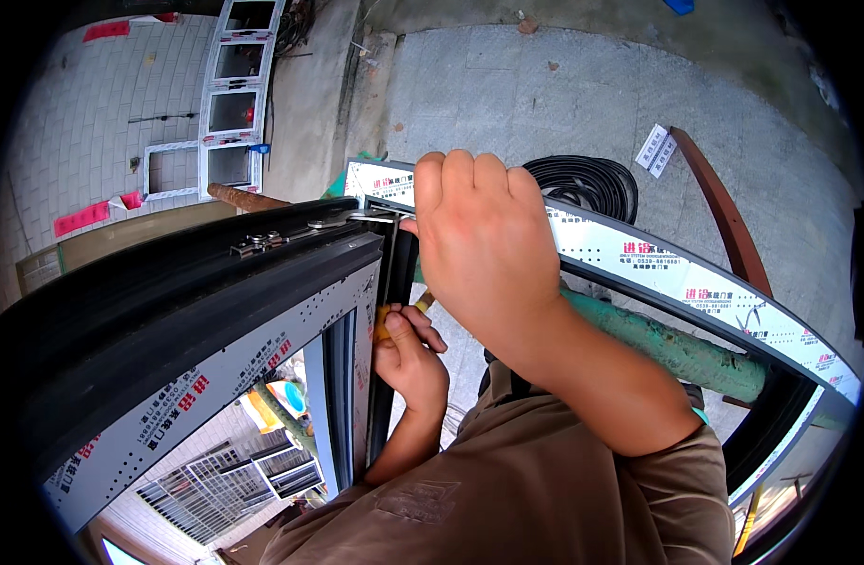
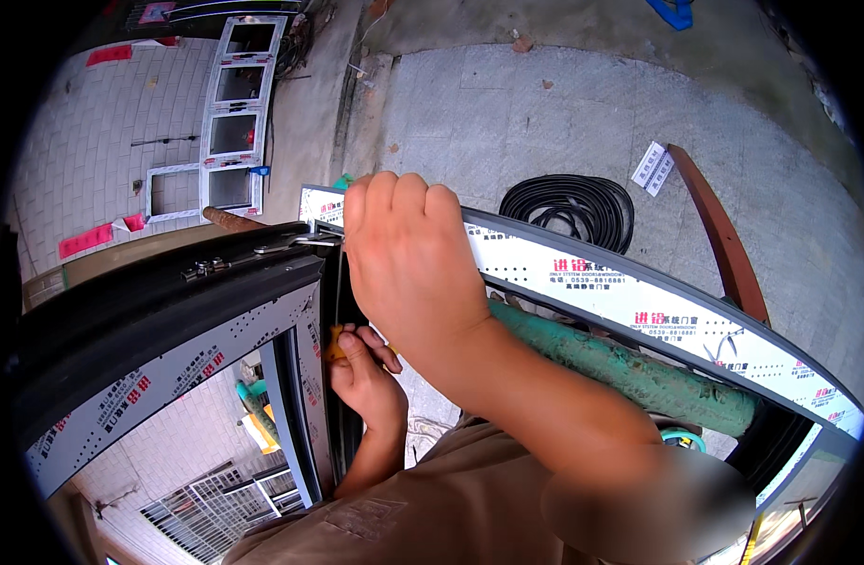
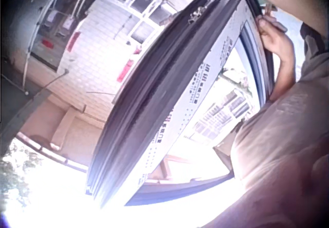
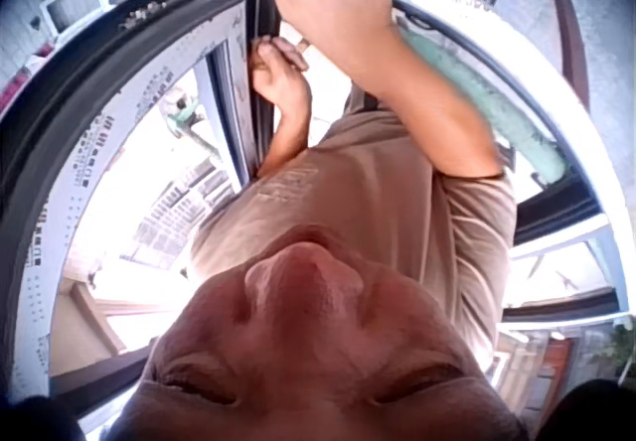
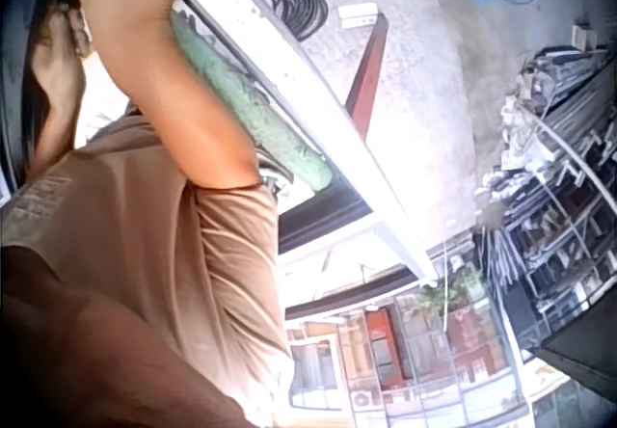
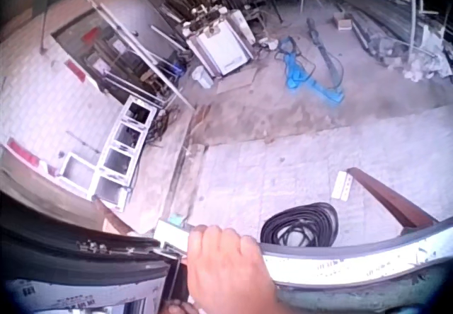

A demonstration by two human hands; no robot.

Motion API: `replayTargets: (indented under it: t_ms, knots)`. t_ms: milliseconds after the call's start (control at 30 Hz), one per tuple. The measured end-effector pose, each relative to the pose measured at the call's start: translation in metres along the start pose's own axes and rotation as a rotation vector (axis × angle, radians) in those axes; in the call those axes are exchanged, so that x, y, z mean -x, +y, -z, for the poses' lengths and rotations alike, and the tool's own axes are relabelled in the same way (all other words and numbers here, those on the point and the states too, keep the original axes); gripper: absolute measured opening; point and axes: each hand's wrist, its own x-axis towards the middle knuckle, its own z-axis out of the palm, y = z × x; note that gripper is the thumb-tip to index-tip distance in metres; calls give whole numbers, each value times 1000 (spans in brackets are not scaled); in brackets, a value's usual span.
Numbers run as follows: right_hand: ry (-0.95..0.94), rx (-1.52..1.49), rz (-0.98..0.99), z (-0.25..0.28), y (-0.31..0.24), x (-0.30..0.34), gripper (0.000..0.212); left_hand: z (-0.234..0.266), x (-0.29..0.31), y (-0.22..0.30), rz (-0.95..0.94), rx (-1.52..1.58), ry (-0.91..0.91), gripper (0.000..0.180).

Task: The person assembles a metal window frame by aligning the corner sections and using a screwdriver to tighten screws into a bracket.

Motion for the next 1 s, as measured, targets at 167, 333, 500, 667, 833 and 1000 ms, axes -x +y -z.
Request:
replayTargets:
  t_ms: [167,333,500,667,833,1000]
  knots:
    - [-82,39,-11,3,1,-1,51,6,1,-5,-24,-26,-40,40]
    - [-122,58,-6,6,-1,-2,51,5,3,-12,-57,-23,18,31]
    - [-32,82,5,-3,1,-1,23,12,2,-14,-91,-26,-57,27]
    - [1,113,17,-9,2,1,20,11,2,-13,-88,-49,-44,26]
    - [0,135,22,-7,1,3,20,13,2,-14,-141,-49,-68,27]
    - [-9,154,6,-6,0,3,19,17,1,-21,-220,-87,-86,28]
